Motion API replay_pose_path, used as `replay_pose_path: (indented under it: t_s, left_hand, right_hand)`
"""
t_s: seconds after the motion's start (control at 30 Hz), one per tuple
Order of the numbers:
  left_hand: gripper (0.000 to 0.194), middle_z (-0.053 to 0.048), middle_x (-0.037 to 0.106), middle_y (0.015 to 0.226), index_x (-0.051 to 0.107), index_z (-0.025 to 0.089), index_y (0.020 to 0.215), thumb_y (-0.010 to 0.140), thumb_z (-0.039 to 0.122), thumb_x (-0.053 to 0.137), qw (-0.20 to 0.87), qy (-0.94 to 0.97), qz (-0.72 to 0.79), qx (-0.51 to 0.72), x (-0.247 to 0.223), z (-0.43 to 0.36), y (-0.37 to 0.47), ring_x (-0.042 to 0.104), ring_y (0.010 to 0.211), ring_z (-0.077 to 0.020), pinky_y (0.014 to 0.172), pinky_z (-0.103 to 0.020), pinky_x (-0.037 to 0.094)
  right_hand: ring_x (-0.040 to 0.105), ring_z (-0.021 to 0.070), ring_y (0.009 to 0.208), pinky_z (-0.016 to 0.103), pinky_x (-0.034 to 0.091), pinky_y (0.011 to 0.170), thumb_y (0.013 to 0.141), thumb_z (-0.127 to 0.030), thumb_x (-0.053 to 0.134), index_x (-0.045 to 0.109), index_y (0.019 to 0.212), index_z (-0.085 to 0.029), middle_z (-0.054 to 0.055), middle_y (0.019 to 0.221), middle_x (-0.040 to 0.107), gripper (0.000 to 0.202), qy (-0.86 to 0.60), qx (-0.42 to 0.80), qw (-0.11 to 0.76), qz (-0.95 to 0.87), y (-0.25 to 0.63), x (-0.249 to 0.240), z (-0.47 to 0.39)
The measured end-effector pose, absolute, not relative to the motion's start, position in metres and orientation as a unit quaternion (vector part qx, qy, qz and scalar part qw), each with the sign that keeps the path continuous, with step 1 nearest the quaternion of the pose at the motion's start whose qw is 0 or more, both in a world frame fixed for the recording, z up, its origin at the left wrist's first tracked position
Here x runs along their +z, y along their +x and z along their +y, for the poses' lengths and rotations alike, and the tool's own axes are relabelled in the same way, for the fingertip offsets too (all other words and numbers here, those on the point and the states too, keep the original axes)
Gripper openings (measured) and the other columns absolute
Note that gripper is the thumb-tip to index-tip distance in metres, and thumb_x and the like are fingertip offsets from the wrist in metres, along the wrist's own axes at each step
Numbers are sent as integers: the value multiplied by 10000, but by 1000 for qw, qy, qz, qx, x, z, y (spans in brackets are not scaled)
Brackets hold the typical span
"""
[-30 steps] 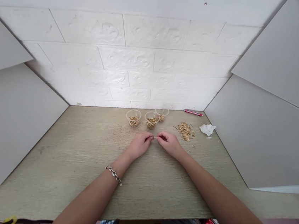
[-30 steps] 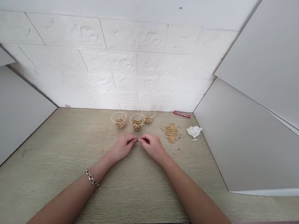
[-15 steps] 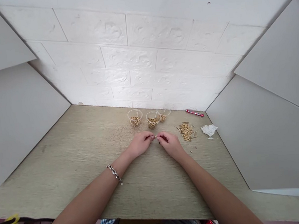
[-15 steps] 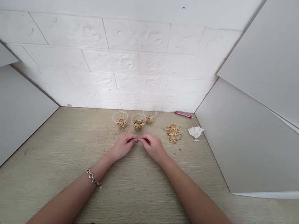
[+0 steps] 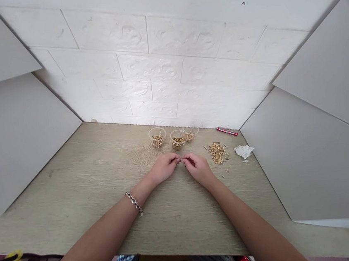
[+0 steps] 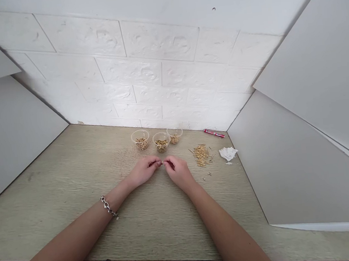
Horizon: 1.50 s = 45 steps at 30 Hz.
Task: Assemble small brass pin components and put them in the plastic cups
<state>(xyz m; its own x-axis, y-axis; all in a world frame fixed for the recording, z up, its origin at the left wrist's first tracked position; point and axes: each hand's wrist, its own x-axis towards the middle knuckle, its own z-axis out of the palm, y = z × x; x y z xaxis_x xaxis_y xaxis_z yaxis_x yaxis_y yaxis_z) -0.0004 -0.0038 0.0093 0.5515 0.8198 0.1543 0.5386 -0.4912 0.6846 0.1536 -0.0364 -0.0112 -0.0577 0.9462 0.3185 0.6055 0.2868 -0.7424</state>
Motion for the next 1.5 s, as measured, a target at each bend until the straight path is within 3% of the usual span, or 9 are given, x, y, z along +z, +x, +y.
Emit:
replay_pose_path:
  t_s: [0.4,0.83,1.5]
  left_hand:
    - [219,1,596,756,584,174,764,810,228,377,280,837,405,238,9,-5,0,513,699,-119,637,-223,369]
    - [219,-5,599,769,587,180,783,810,224,375,271,844,397,237,9,-4,-1,521,727,-127,642,-226,370]
    - [233,-10,614,804,599,178,804,816,222,371,281,842,397,234,10,-4,0,531,751,-128,673,-229,387]
  right_hand:
    - [438,99,532,209,327,526,779,-294,413,556,707,-173,-8,581,518,202,-578,187,376,-699,152,-10,-35]
    - [504,115,604,226,383,593,757,-257,450,574,784,-186,1,677,577,146,-556,272,395,-679,156,-12,-35]
    - [500,109,522,224,407,528,737,-287,466,589,761,-179,-12,589,551,165,-562,328,418,-633,157,-13,-34]
